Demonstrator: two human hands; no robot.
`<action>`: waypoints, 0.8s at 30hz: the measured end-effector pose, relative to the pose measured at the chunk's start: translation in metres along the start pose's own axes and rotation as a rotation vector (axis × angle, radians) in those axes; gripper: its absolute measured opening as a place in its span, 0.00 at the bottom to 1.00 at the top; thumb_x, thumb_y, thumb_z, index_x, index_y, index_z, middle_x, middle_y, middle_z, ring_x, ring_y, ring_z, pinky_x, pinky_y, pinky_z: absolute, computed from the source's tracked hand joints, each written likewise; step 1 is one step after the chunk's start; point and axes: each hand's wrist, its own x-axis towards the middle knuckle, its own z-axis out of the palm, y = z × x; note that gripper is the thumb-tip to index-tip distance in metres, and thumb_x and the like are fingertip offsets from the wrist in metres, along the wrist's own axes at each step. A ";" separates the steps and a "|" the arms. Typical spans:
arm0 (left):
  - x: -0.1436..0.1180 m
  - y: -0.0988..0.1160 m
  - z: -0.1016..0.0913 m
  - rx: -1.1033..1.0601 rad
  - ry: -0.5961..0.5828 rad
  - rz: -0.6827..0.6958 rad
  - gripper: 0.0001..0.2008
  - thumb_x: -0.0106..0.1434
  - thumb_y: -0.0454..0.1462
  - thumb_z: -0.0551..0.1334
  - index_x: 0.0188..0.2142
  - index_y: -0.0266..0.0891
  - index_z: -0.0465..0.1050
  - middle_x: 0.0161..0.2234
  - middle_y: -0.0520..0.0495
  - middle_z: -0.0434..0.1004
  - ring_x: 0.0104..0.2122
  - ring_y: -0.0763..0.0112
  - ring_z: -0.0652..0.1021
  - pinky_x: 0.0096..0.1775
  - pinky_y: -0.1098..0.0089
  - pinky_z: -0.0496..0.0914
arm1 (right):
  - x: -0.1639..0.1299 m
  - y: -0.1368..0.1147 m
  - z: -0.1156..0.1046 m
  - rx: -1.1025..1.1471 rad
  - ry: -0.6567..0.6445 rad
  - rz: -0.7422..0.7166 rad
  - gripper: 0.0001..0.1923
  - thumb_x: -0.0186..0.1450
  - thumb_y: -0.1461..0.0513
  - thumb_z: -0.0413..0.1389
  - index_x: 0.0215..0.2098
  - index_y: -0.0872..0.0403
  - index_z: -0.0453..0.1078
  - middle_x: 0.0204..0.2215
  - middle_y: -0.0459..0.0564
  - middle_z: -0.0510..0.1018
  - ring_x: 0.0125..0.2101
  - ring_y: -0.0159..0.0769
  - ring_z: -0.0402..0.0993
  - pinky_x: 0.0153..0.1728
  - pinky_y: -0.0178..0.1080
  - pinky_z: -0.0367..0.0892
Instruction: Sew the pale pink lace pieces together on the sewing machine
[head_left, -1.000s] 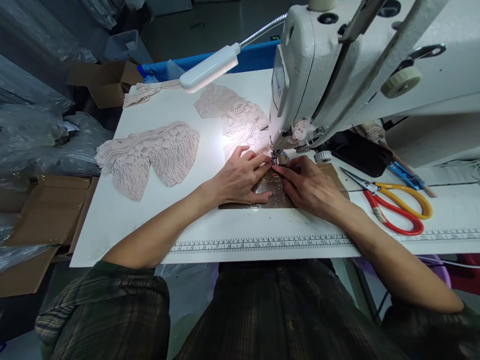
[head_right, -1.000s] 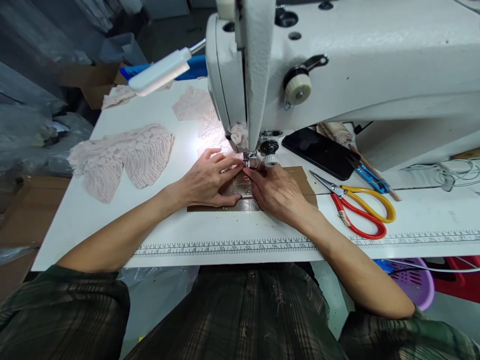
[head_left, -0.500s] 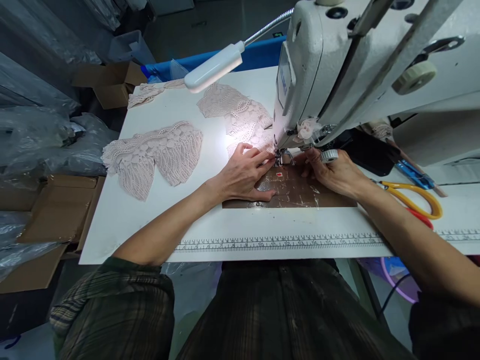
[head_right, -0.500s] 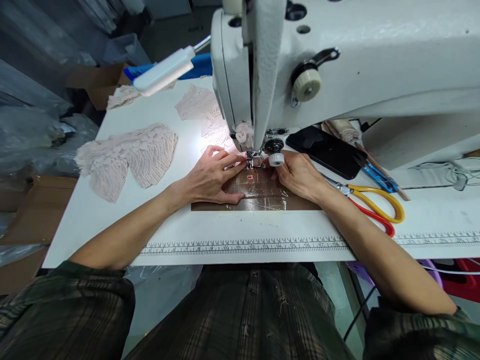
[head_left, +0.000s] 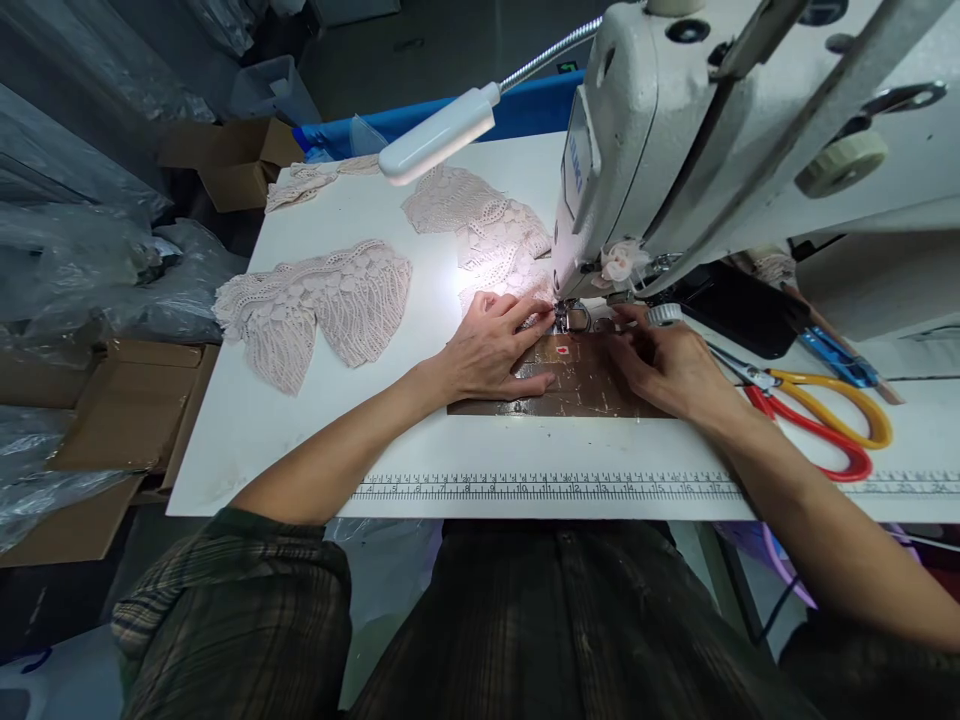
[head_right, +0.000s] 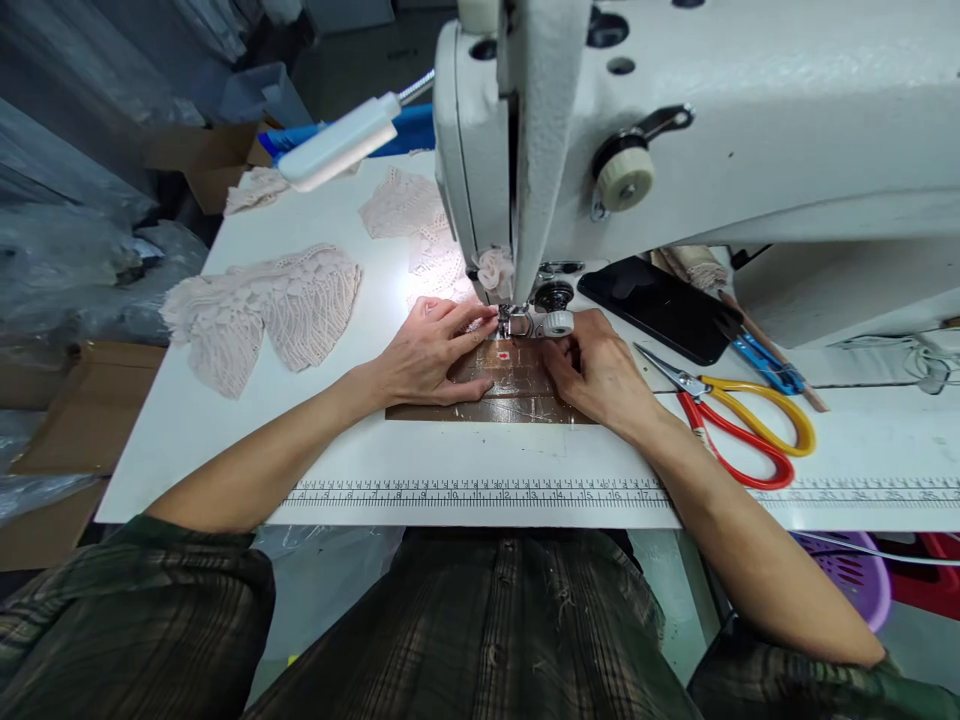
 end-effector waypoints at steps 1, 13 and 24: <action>0.000 0.000 0.001 -0.009 0.018 -0.011 0.35 0.67 0.56 0.55 0.63 0.34 0.66 0.62 0.30 0.68 0.53 0.47 0.73 0.53 0.46 0.65 | 0.000 0.001 0.001 -0.008 0.023 -0.015 0.12 0.68 0.53 0.52 0.33 0.51 0.68 0.27 0.50 0.72 0.28 0.40 0.70 0.32 0.42 0.67; 0.001 0.019 -0.012 -0.059 -0.171 -0.214 0.37 0.74 0.52 0.47 0.71 0.28 0.47 0.69 0.29 0.59 0.70 0.46 0.58 0.68 0.42 0.47 | 0.011 0.003 0.001 0.524 0.081 0.259 0.13 0.64 0.54 0.59 0.43 0.54 0.72 0.34 0.53 0.79 0.34 0.40 0.76 0.42 0.45 0.74; 0.028 -0.002 -0.030 0.099 -0.211 -0.063 0.19 0.68 0.27 0.48 0.50 0.34 0.75 0.49 0.36 0.77 0.50 0.57 0.75 0.52 0.57 0.66 | 0.059 -0.016 -0.025 0.926 -0.003 0.372 0.12 0.68 0.61 0.55 0.27 0.51 0.64 0.19 0.44 0.71 0.25 0.29 0.71 0.32 0.34 0.74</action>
